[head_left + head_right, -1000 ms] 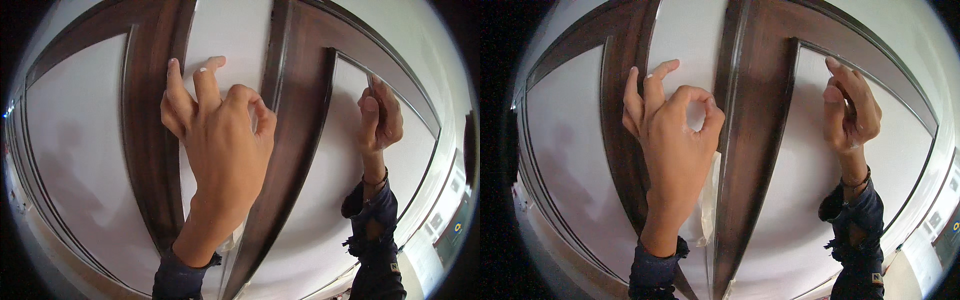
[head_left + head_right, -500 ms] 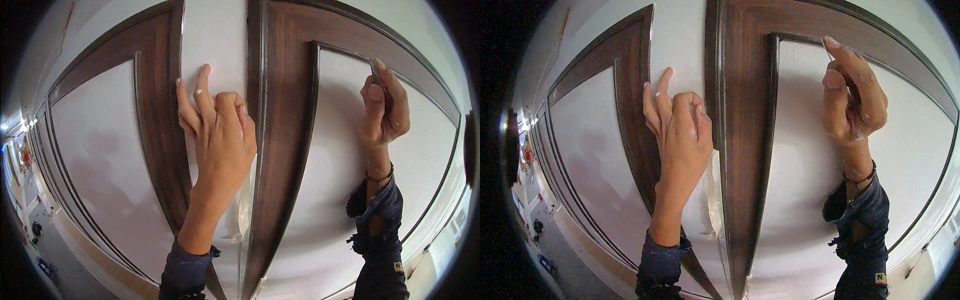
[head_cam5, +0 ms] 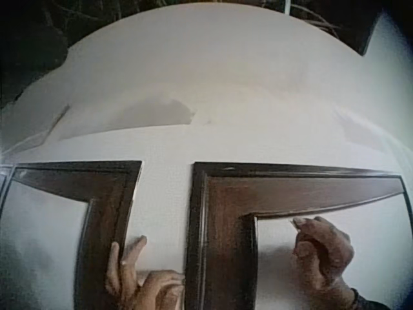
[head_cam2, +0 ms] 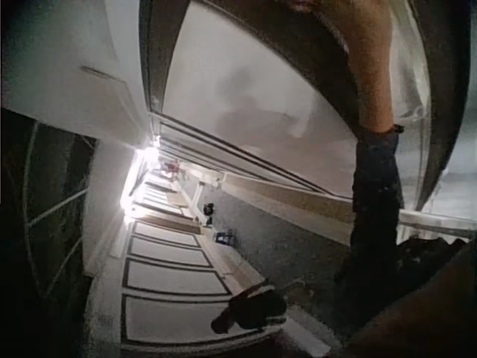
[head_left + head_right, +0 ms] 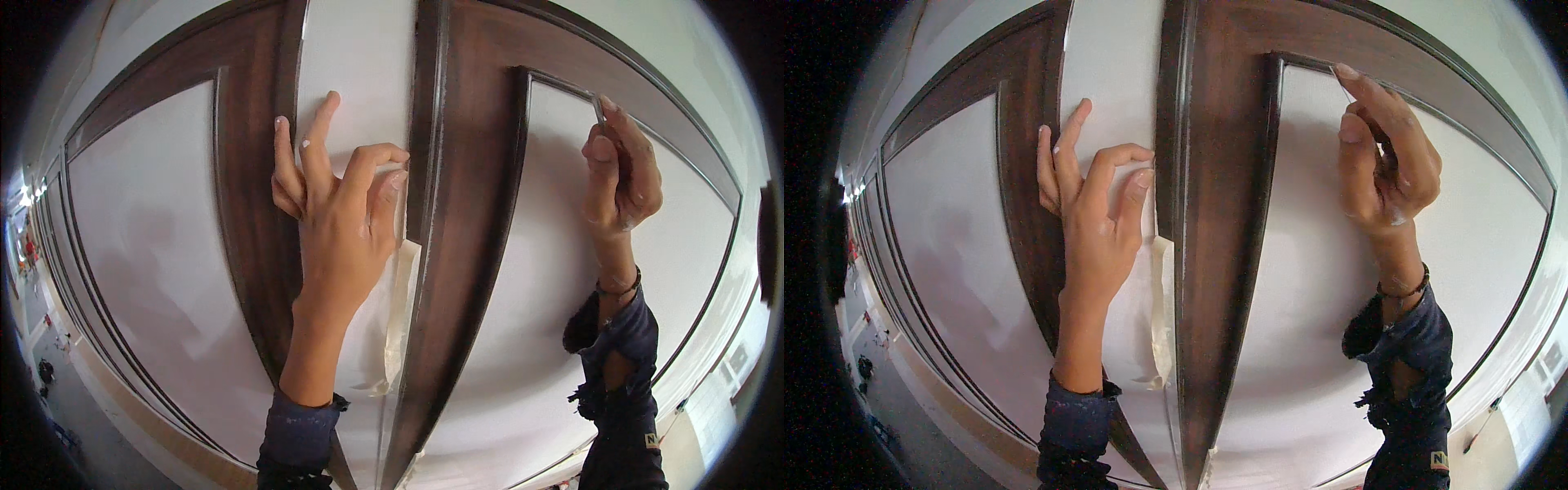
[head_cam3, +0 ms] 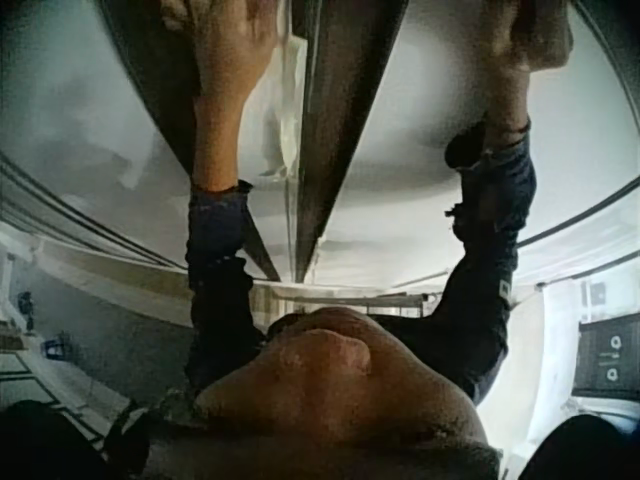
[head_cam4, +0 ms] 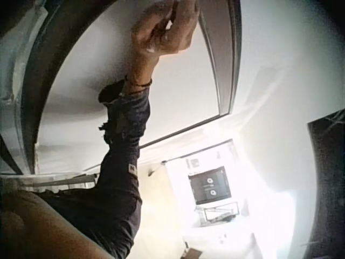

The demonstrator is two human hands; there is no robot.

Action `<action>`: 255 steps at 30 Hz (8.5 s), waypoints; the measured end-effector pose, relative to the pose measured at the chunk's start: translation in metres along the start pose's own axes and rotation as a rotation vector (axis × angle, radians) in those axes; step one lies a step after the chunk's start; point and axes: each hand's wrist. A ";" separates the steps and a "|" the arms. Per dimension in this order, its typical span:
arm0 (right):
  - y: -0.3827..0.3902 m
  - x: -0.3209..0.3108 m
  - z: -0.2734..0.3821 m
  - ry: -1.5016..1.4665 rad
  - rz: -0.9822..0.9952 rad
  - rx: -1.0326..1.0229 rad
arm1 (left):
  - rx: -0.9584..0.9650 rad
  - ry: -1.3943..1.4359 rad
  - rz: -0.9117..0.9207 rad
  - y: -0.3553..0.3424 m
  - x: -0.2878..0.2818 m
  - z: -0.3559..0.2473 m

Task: The person peels masking tape from a wall surface near wooden trim and then wipes the trim area with a white cloth.

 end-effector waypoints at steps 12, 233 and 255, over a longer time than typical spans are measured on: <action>0.003 0.003 -0.010 0.015 -0.026 0.049 | 0.039 -0.001 0.064 -0.022 0.003 0.010; 0.043 -0.007 -0.070 -0.254 -0.286 0.251 | -0.476 -0.074 -0.270 0.115 0.080 -0.067; 0.042 0.000 -0.074 -0.248 -0.274 0.180 | -0.439 -0.103 -0.256 0.112 0.076 -0.060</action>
Point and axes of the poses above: each hand's wrist, its own y-axis away from the middle knuckle, its own x-axis out of the palm, z = x × y, and after that the axes turned 6 degrees about -y, right-handed
